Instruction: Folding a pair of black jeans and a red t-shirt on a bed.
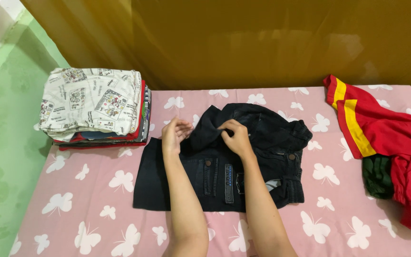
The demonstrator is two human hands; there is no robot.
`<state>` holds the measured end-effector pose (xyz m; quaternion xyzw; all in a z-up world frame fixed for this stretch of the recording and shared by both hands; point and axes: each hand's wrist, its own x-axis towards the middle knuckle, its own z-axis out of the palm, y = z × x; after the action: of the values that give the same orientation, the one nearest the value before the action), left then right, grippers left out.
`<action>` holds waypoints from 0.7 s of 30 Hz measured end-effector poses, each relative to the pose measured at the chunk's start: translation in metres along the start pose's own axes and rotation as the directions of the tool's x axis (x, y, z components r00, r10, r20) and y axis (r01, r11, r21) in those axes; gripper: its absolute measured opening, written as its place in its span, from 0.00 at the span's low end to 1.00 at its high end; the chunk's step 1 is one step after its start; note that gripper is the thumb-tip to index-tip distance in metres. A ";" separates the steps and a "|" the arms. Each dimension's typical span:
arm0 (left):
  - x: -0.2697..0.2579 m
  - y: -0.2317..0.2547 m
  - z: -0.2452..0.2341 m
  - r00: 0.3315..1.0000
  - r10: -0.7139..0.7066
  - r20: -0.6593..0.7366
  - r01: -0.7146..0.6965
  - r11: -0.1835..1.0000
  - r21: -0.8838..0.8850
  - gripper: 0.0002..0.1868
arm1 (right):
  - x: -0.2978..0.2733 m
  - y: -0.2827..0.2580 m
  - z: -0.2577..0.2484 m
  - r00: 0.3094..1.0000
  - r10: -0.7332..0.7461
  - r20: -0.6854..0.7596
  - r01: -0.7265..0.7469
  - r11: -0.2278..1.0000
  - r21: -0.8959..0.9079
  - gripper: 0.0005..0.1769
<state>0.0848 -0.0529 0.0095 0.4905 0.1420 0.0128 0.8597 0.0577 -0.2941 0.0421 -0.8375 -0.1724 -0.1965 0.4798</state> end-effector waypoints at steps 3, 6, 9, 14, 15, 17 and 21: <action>0.013 -0.013 0.002 0.998 -0.018 -0.053 0.030 0.971 0.235 0.15 | 0.001 0.010 -0.008 0.998 0.036 0.060 -0.037 0.999 0.002 0.11; 0.029 -0.036 0.006 1.000 0.017 -0.001 -0.016 0.931 0.365 0.22 | 0.002 0.009 -0.014 0.988 0.087 0.126 -0.088 0.996 0.005 0.12; 0.022 -0.043 0.027 0.982 0.173 0.080 -0.188 0.816 0.547 0.29 | 0.001 0.013 -0.014 0.989 0.047 0.141 -0.052 0.998 0.033 0.12; 0.008 -0.038 0.053 0.983 0.126 0.130 -0.178 0.807 0.563 0.38 | 0.001 0.012 -0.016 0.985 0.032 0.167 -0.041 0.998 0.048 0.12; 0.010 -0.038 0.054 0.987 0.060 0.150 -0.131 0.844 0.520 0.39 | 0.001 0.012 -0.016 0.985 0.020 0.172 -0.031 0.998 0.063 0.12; 0.018 -0.044 0.044 0.957 0.133 0.258 -0.242 0.856 0.457 0.38 | 0.001 0.010 -0.016 0.984 0.019 0.180 -0.032 0.997 0.069 0.13; 0.011 -0.030 0.044 0.924 0.070 0.376 -0.223 0.897 0.382 0.30 | 0.002 0.001 -0.021 0.985 -0.083 0.149 0.063 0.989 0.132 0.16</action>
<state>0.1032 -0.1032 0.0025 0.6666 -0.0531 -0.0404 0.7425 0.0565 -0.3122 0.0520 -0.8111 -0.2520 -0.1371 0.5098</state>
